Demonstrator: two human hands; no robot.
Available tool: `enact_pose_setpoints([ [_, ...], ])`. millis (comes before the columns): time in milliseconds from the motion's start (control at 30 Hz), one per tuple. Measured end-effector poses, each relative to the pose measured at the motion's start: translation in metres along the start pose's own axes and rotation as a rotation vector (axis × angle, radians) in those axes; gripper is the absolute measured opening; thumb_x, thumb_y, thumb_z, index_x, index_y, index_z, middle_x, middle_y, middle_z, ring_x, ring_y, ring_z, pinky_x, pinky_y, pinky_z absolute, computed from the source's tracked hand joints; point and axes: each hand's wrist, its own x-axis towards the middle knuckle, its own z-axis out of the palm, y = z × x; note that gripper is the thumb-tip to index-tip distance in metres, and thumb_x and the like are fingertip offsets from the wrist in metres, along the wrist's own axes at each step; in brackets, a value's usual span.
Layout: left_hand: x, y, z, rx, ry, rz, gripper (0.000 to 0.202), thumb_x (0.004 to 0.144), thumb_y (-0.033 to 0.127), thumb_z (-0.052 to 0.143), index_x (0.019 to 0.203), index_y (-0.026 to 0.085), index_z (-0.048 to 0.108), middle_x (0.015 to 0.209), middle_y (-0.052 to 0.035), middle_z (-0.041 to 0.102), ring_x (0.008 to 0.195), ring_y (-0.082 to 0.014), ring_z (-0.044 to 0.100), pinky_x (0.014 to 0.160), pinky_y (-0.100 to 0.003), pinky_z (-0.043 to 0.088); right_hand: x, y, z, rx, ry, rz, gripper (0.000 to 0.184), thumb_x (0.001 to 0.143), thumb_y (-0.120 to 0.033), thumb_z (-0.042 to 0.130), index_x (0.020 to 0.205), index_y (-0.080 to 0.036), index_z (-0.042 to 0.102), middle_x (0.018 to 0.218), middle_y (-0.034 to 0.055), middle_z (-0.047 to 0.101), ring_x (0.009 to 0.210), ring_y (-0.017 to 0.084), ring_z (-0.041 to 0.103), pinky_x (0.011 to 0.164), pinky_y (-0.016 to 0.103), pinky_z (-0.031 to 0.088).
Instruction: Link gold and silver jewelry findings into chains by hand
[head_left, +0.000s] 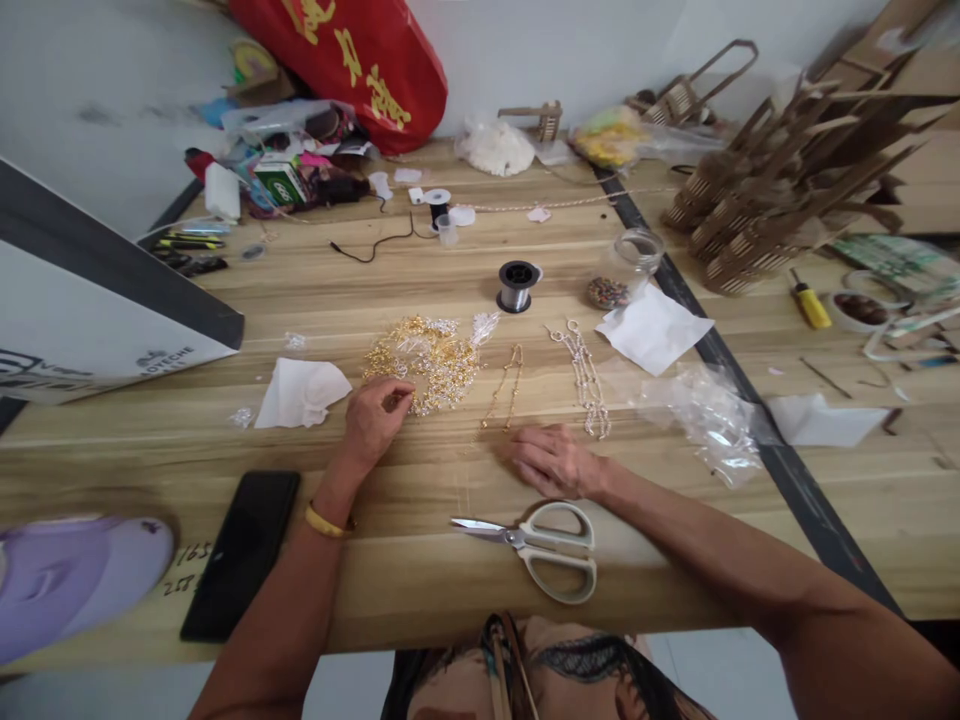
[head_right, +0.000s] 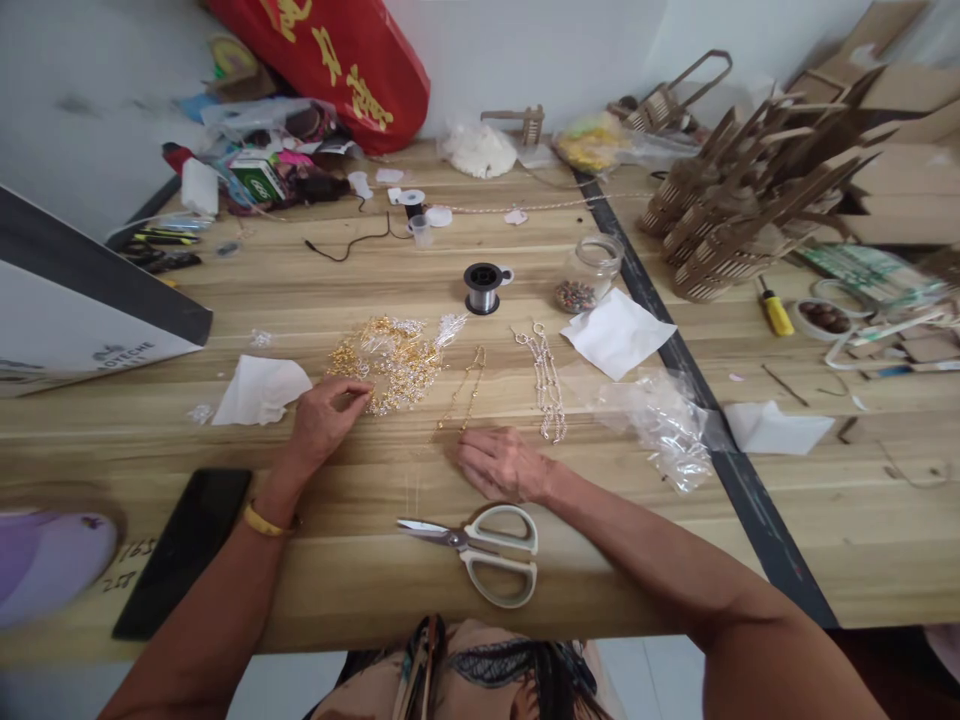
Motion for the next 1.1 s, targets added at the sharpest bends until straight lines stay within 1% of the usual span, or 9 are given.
enact_pose_setpoints([
  [133, -0.001, 0.0, 0.001, -0.008, 0.006, -0.011, 0.008, 0.076, 0.02, 0.058, 0.075, 0.017, 0.065, 0.077, -0.0051, 0.069, 0.076, -0.0188, 0.062, 0.076, -0.034, 0.049, -0.001, 0.0, 0.0, 0.009, -0.013, 0.012, 0.016, 0.092, -0.014, 0.041, 0.103, -0.013, 0.051, 0.08, 0.007, 0.062, 0.075, 0.014, 0.061, 0.062, 0.023, 0.048],
  [267, 0.0, 0.002, 0.0, -0.017, 0.011, -0.006, 0.007, 0.076, 0.021, 0.059, 0.073, 0.017, 0.064, 0.076, -0.0048, 0.069, 0.076, -0.0184, 0.062, 0.076, -0.033, 0.048, -0.001, 0.0, 0.0, 0.019, 0.003, 0.013, 0.016, 0.091, -0.014, 0.042, 0.103, -0.013, 0.052, 0.081, 0.007, 0.062, 0.075, 0.014, 0.061, 0.062, 0.023, 0.048],
  [433, 0.0, 0.004, -0.001, -0.042, 0.025, -0.008, 0.007, 0.076, 0.021, 0.059, 0.074, 0.018, 0.065, 0.076, -0.0043, 0.069, 0.075, -0.0179, 0.062, 0.077, -0.034, 0.048, -0.003, 0.002, 0.003, 0.058, -0.024, 0.036, 0.018, 0.094, -0.018, 0.039, 0.101, -0.014, 0.055, 0.085, 0.0082, 0.061, 0.075, 0.014, 0.061, 0.066, 0.025, 0.05],
  [533, 0.0, 0.005, -0.002, -0.072, 0.039, -0.043, 0.009, 0.076, 0.022, 0.059, 0.074, 0.017, 0.066, 0.078, -0.0049, 0.07, 0.077, -0.0183, 0.063, 0.078, -0.034, 0.048, -0.005, 0.004, 0.004, 0.069, -0.037, 0.04, 0.019, 0.094, -0.018, 0.039, 0.101, -0.014, 0.056, 0.084, 0.0084, 0.061, 0.075, 0.014, 0.061, 0.066, 0.025, 0.051],
  [733, 0.001, 0.01, -0.005, -0.191, 0.039, -0.177, 0.013, 0.076, 0.026, 0.06, 0.077, 0.017, 0.069, 0.081, -0.0047, 0.071, 0.079, -0.0178, 0.065, 0.077, -0.032, 0.05, -0.003, 0.003, 0.003, 0.05, -0.035, 0.043, 0.02, 0.093, -0.017, 0.037, 0.103, -0.013, 0.055, 0.083, 0.0086, 0.061, 0.074, 0.014, 0.061, 0.065, 0.025, 0.051],
  [833, 0.001, 0.011, -0.006, -0.199, 0.037, -0.201, 0.013, 0.075, 0.026, 0.06, 0.077, 0.017, 0.069, 0.081, -0.005, 0.071, 0.078, -0.0179, 0.065, 0.076, -0.031, 0.051, -0.002, 0.002, 0.002, 0.048, -0.016, 0.038, 0.019, 0.092, -0.014, 0.038, 0.103, -0.013, 0.054, 0.081, 0.0077, 0.062, 0.074, 0.013, 0.061, 0.064, 0.024, 0.051],
  [933, 0.001, 0.01, -0.005, -0.203, 0.05, -0.191, 0.012, 0.074, 0.025, 0.061, 0.076, 0.016, 0.069, 0.081, -0.0054, 0.071, 0.078, -0.0178, 0.065, 0.075, -0.031, 0.051, -0.001, 0.001, 0.002, 0.033, 0.024, 0.031, 0.018, 0.091, -0.012, 0.041, 0.103, -0.013, 0.053, 0.082, 0.0074, 0.062, 0.073, 0.013, 0.06, 0.062, 0.024, 0.05],
  [1033, 0.001, 0.008, -0.004, -0.261, 0.061, -0.177, 0.01, 0.074, 0.023, 0.06, 0.076, 0.016, 0.067, 0.085, -0.0062, 0.071, 0.081, -0.0177, 0.065, 0.075, -0.03, 0.052, 0.0, 0.001, 0.001, 0.014, 0.052, 0.027, 0.017, 0.091, -0.013, 0.042, 0.103, -0.013, 0.053, 0.084, 0.0079, 0.063, 0.073, 0.013, 0.061, 0.061, 0.024, 0.05],
  [1100, 0.0, 0.007, -0.003, -0.317, 0.072, -0.201, 0.009, 0.073, 0.022, 0.061, 0.075, 0.015, 0.065, 0.085, -0.0064, 0.071, 0.081, -0.0175, 0.066, 0.075, -0.03, 0.053, 0.0, 0.001, 0.0, 0.013, 0.06, 0.029, 0.017, 0.091, -0.013, 0.042, 0.103, -0.013, 0.053, 0.084, 0.0078, 0.063, 0.072, 0.013, 0.061, 0.06, 0.023, 0.05],
])
